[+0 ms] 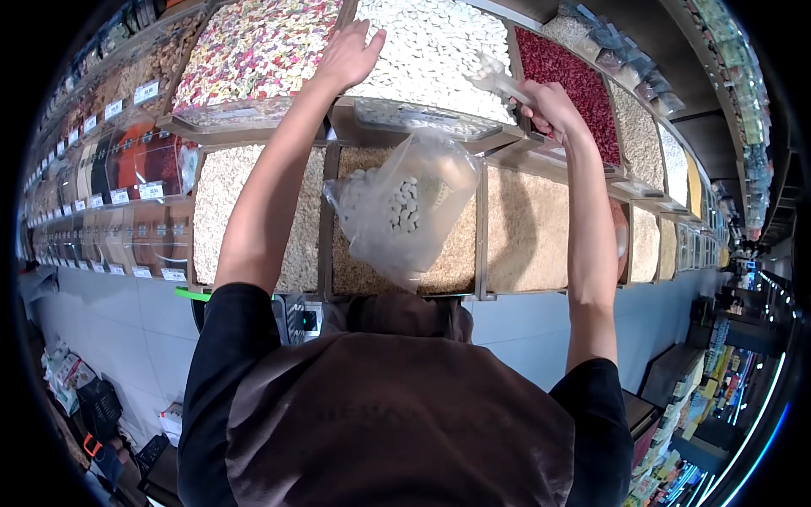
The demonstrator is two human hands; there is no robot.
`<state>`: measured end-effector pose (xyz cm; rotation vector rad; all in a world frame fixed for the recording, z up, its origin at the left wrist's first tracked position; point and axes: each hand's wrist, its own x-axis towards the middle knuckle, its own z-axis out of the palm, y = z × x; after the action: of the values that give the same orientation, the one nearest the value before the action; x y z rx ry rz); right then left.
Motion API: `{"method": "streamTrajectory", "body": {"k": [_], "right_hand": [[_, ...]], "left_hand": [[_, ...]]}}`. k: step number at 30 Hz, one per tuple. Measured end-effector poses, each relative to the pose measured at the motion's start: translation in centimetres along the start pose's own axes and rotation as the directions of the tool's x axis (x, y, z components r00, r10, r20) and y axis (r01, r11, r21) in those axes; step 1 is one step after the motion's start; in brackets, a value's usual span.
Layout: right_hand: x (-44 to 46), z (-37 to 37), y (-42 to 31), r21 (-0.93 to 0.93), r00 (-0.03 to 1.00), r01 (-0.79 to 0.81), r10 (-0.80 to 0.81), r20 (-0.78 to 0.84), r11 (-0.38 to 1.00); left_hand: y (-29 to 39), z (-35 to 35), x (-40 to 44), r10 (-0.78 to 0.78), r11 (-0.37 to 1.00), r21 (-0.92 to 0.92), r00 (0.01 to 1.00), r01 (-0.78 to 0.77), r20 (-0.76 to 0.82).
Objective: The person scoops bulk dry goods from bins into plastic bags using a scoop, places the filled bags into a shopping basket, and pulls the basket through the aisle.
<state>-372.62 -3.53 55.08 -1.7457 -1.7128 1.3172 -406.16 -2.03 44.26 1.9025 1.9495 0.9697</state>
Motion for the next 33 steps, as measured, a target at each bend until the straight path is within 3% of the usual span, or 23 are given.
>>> {"method": "streamTrajectory", "body": {"k": [6, 9, 11, 13, 15, 17, 19, 21, 22, 23, 25, 27, 28, 31, 33], "right_hand": [[2.3, 0.7, 0.5, 0.031, 1.0, -0.025, 0.025, 0.009, 0.999], [3.1, 1.7, 0.0, -0.091, 0.999, 0.042, -0.04, 0.026, 0.995], [3.9, 2.4, -0.5, -0.246, 0.999, -0.007, 0.017, 0.038, 0.969], [4.1, 3.2, -0.7, -0.26, 0.999, -0.025, 0.034, 0.028, 0.965], [4.2, 3.9, -0.1, -0.172, 0.999, 0.03, -0.034, -0.017, 0.985], [3.5, 4.0, 0.6, -0.104, 0.999, 0.04, -0.04, 0.003, 0.994], [3.0, 3.7, 1.4, 0.106, 1.0, 0.001, -0.004, 0.028, 0.994], [2.3, 3.4, 2.0, 0.165, 1.0, -0.009, 0.004, 0.031, 0.986], [1.8, 3.4, 2.6, 0.218, 0.999, -0.029, 0.02, 0.043, 0.976], [1.4, 3.3, 3.0, 0.221, 0.999, -0.033, 0.025, 0.038, 0.975], [0.6, 3.0, 3.6, 0.302, 0.999, -0.02, 0.009, 0.036, 0.953], [-0.4, 2.7, 3.4, 0.294, 0.999, -0.026, 0.013, 0.044, 0.955], [-0.8, 2.5, 3.2, 0.289, 0.999, -0.021, 0.012, 0.034, 0.957], [-1.6, 2.2, 3.5, 0.309, 1.0, -0.011, 0.006, 0.018, 0.951], [-2.3, 1.9, 3.6, 0.283, 1.0, 0.0, -0.001, 0.005, 0.959]], "left_hand": [[0.2, 0.2, -0.8, 0.051, 0.999, 0.005, 0.997, -0.051, -0.057], [0.3, -0.1, -1.0, 0.046, 0.999, -0.009, 0.998, -0.047, -0.048], [0.5, -0.3, -1.1, 0.048, 0.999, -0.002, 0.997, -0.049, -0.053], [0.2, 0.1, -1.1, 0.057, 0.998, -0.023, 0.995, -0.059, -0.087], [-0.3, 0.5, -0.8, 0.063, 0.997, -0.043, 0.991, -0.068, -0.121], [-1.1, 0.9, -0.4, 0.065, 0.97, -0.208, 0.963, -0.122, -0.263], [0.5, -1.2, -2.1, 0.069, 0.942, -0.294, 0.95, -0.163, -0.306], [3.4, -3.3, -4.6, 0.037, 0.947, -0.306, 0.976, -0.102, -0.213], [4.7, -3.6, -6.3, 0.016, 0.888, -0.453, 0.99, -0.079, -0.141], [6.3, -4.7, -8.1, 0.005, 0.902, -0.433, 1.0, -0.004, -0.001], [8.0, -4.4, -11.4, 0.058, 0.905, -0.424, 0.996, -0.022, 0.073], [9.1, -3.7, -14.2, 0.137, 0.987, -0.102, 0.985, -0.126, 0.104], [9.6, -3.9, -15.2, 0.133, 0.988, -0.098, 0.986, -0.123, 0.104], [10.2, -4.3, -16.4, 0.017, 0.995, -0.095, 0.987, -0.002, 0.163], [9.6, -4.5, -16.2, 0.039, 0.958, -0.278, 0.929, 0.071, 0.369]]}}
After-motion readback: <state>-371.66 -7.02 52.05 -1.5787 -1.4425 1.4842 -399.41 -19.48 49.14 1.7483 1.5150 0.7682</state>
